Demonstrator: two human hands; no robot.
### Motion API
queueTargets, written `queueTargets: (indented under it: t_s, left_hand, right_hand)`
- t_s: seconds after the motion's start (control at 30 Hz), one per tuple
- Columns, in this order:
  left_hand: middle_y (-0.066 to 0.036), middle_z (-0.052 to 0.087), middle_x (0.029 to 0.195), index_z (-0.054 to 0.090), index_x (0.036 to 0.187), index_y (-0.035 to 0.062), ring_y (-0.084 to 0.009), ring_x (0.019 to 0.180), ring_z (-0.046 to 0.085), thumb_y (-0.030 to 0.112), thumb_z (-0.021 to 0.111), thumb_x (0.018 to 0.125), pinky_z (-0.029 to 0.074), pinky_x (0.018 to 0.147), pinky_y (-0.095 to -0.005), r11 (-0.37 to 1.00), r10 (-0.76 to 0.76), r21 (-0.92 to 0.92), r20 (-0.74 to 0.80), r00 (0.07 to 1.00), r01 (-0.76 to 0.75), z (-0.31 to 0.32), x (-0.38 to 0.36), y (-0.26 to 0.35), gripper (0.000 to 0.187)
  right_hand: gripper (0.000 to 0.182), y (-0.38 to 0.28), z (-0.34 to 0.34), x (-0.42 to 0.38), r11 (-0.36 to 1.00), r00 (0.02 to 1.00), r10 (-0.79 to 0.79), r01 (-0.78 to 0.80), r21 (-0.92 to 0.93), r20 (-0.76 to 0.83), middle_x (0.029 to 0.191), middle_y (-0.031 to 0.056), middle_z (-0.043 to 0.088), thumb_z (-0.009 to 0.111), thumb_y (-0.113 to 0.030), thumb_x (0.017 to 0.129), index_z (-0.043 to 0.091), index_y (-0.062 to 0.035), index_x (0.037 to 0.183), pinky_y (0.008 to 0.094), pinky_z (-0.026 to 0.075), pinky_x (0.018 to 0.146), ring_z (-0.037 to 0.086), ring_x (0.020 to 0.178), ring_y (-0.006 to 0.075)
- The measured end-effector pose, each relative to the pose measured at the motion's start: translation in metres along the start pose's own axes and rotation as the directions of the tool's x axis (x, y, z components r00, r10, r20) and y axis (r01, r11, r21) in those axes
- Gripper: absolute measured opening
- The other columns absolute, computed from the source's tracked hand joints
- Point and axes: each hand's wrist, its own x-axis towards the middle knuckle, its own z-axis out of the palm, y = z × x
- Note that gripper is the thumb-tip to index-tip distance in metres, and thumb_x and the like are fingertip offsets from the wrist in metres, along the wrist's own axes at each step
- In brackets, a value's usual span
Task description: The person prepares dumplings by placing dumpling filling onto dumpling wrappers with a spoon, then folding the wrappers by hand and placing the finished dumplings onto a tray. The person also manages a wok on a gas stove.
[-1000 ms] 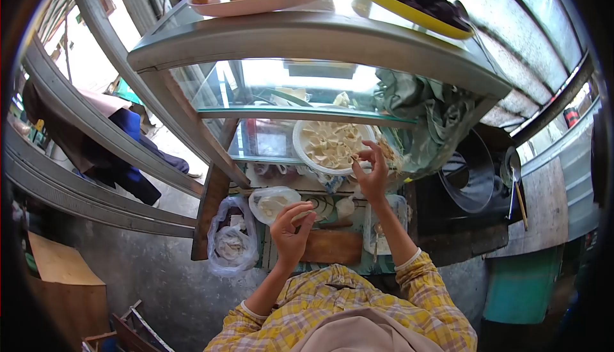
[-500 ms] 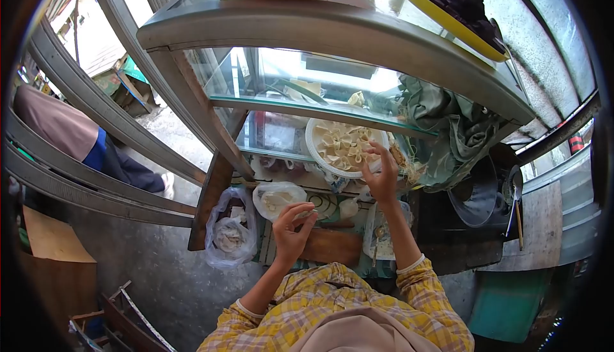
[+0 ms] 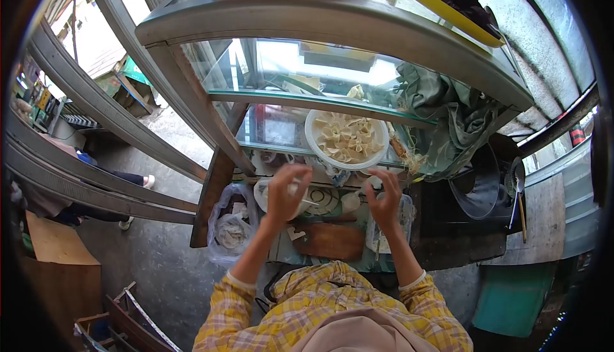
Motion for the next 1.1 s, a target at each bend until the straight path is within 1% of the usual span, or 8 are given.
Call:
queueTargets:
  t_s: [0.1,0.17,0.27,0.37,0.63,0.73,0.83,1.1]
  left_hand:
    - [-0.015,0.064,0.088,0.064,0.089,-0.0003,-0.0257,0.077,0.062,0.006,0.061,0.080,0.049,0.062,-0.0344,0.957,0.217,0.196,0.006,0.976,-0.214,-0.003,0.069,-0.030,0.011]
    - [-0.017,0.064,0.088,0.065,0.088,0.0012,-0.0288,0.079,0.062,0.013,0.061,0.079,0.049,0.068,-0.0374,0.901,0.221,0.346,0.151,0.964,-0.261,-0.006,0.112,-0.070,0.015]
    - [-0.016,0.064,0.084,0.065,0.088,0.0032,-0.0316,0.080,0.061,0.019,0.060,0.077,0.048,0.073,-0.0407,0.711,-0.048,0.692,0.222,0.974,-0.123,0.002,0.154,-0.123,0.020]
    - [-0.017,0.062,0.102,0.066,0.092,0.0054,-0.0344,0.097,0.057,0.030,0.063,0.076,0.043,0.086,-0.0444,0.519,0.081,0.838,0.148,0.986,-0.168,0.007,0.172,-0.157,0.030]
    - [-0.010,0.061,0.091,0.064,0.082,0.0096,-0.0287,0.088,0.056,0.018,0.063,0.067,0.045,0.079,-0.0404,0.580,0.427,0.705,0.163,0.890,-0.407,0.002,0.190,-0.161,0.017]
    - [-0.008,0.062,0.088,0.065,0.077,0.0115,-0.0267,0.088,0.057,0.020,0.063,0.066,0.046,0.077,-0.0406,0.457,0.546,0.721,0.233,0.804,-0.520,-0.001,0.199,-0.166,0.014]
    - [-0.007,0.063,0.092,0.066,0.071,0.0131,-0.0266,0.091,0.056,0.021,0.062,0.067,0.045,0.074,-0.0407,0.493,0.240,0.793,0.271,0.932,-0.357,-0.003,0.200,-0.152,0.010]
    - [-0.004,0.057,0.094,0.066,0.075,0.0166,-0.0227,0.094,0.052,0.026,0.061,0.069,0.041,0.071,-0.0408,0.306,0.282,0.882,0.277,0.919,-0.359,-0.002,0.199,-0.141,0.012]
  right_hand:
    - [0.024,-0.007,-0.006,-0.021,0.999,0.998,0.050,-0.051,0.018,0.030,0.093,0.0101,0.059,0.061,-0.001,0.075,0.062,-0.0048,0.098,0.0368,0.044,0.080,0.056,0.091,0.0282]
    - [0.021,-0.015,-0.011,-0.032,0.994,0.994,0.100,-0.101,0.045,0.034,0.092,0.0103,0.059,0.061,0.000,0.076,0.063,-0.0045,0.096,0.0362,0.044,0.079,0.056,0.090,0.0279]
    - [0.019,-0.015,-0.020,-0.047,0.991,0.991,0.130,-0.130,0.022,0.016,0.092,0.0107,0.059,0.061,0.000,0.076,0.064,-0.0043,0.094,0.0359,0.045,0.077,0.057,0.089,0.0277]
    - [0.020,-0.011,-0.033,-0.062,0.973,0.972,0.232,-0.232,-0.007,-0.043,0.092,0.0104,0.060,0.062,0.000,0.076,0.064,-0.0044,0.095,0.0361,0.045,0.076,0.057,0.088,0.0269]
    - [0.017,0.001,-0.054,-0.090,0.890,0.885,0.451,-0.456,-0.019,-0.112,0.090,0.0082,0.061,0.060,-0.001,0.077,0.064,-0.0044,0.093,0.0325,0.045,0.068,0.058,0.084,0.0233]
    - [0.017,0.003,-0.054,-0.095,0.882,0.878,0.466,-0.471,-0.018,-0.114,0.090,0.0080,0.061,0.060,-0.001,0.076,0.064,-0.0043,0.093,0.0319,0.045,0.067,0.058,0.083,0.0225]
    - [0.018,0.006,-0.054,-0.096,0.892,0.889,0.447,-0.452,-0.030,-0.101,0.090,0.0078,0.061,0.060,0.000,0.076,0.064,-0.0044,0.093,0.0318,0.044,0.067,0.058,0.083,0.0220]
    - [0.019,0.008,-0.052,-0.093,0.893,0.892,0.445,-0.448,-0.026,-0.084,0.089,0.0078,0.061,0.060,0.001,0.075,0.065,-0.0046,0.093,0.0319,0.043,0.066,0.058,0.082,0.0225]
